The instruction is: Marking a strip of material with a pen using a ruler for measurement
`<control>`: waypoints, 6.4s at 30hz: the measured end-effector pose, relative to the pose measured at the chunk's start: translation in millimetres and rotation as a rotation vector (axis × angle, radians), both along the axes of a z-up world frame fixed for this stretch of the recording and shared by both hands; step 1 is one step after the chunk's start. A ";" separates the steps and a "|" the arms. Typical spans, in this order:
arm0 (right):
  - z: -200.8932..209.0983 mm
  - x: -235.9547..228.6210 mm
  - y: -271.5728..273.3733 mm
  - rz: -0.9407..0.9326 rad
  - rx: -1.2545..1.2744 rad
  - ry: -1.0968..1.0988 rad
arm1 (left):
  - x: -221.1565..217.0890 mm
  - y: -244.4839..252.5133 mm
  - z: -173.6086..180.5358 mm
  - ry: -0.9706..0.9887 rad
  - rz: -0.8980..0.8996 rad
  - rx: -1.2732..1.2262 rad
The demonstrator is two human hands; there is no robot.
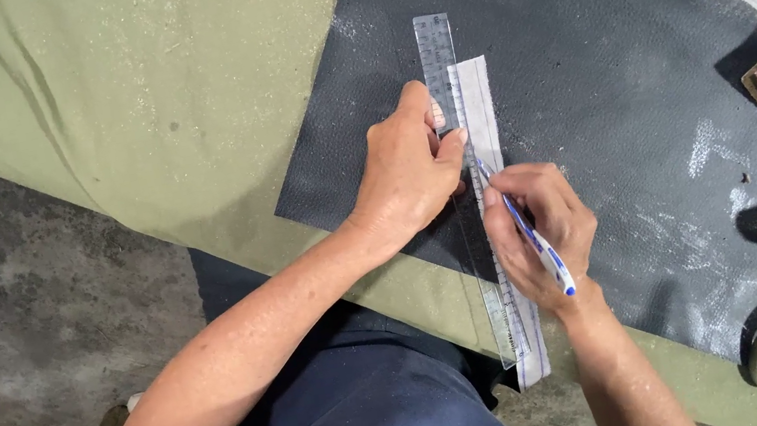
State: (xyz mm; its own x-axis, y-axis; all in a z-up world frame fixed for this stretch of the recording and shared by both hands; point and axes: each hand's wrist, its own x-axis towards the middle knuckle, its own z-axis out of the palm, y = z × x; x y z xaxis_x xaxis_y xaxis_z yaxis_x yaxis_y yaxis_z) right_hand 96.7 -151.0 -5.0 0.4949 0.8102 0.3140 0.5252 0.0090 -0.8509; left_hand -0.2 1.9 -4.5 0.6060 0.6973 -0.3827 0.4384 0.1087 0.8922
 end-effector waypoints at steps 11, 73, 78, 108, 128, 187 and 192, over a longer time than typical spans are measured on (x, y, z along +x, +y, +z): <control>0.5 -2.1 1.5 0.021 0.030 -0.072 | -0.7 -0.5 4.4 -0.007 0.003 -0.010; 19.9 -53.0 -21.0 -0.515 -0.304 0.034 | -30.2 25.5 8.2 -0.316 0.161 -0.293; 27.0 -46.4 -30.9 -0.429 -0.312 0.064 | -42.2 41.9 53.3 -0.365 0.054 -0.133; 11.1 53.9 -15.1 -0.311 -0.128 0.614 | -34.9 64.6 27.4 0.125 -0.520 0.521; -1.7 43.7 -15.2 -0.363 -0.078 0.633 | -26.8 70.0 33.9 0.221 -0.549 0.456; -17.0 20.0 2.2 -0.168 0.008 0.233 | -34.6 69.0 36.8 0.001 -0.330 0.271; -17.8 22.7 -1.3 -0.233 0.054 0.512 | -18.1 44.3 39.6 -0.330 0.079 -0.291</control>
State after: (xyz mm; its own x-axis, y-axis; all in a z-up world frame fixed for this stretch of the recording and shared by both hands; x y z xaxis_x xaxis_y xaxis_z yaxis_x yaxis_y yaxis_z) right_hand 119.4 -152.3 -22.8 0.7588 0.6509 0.0244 0.0384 -0.0073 -0.9992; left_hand -18.3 46.3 35.2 0.6777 0.6384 -0.3651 0.1155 0.3980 0.9101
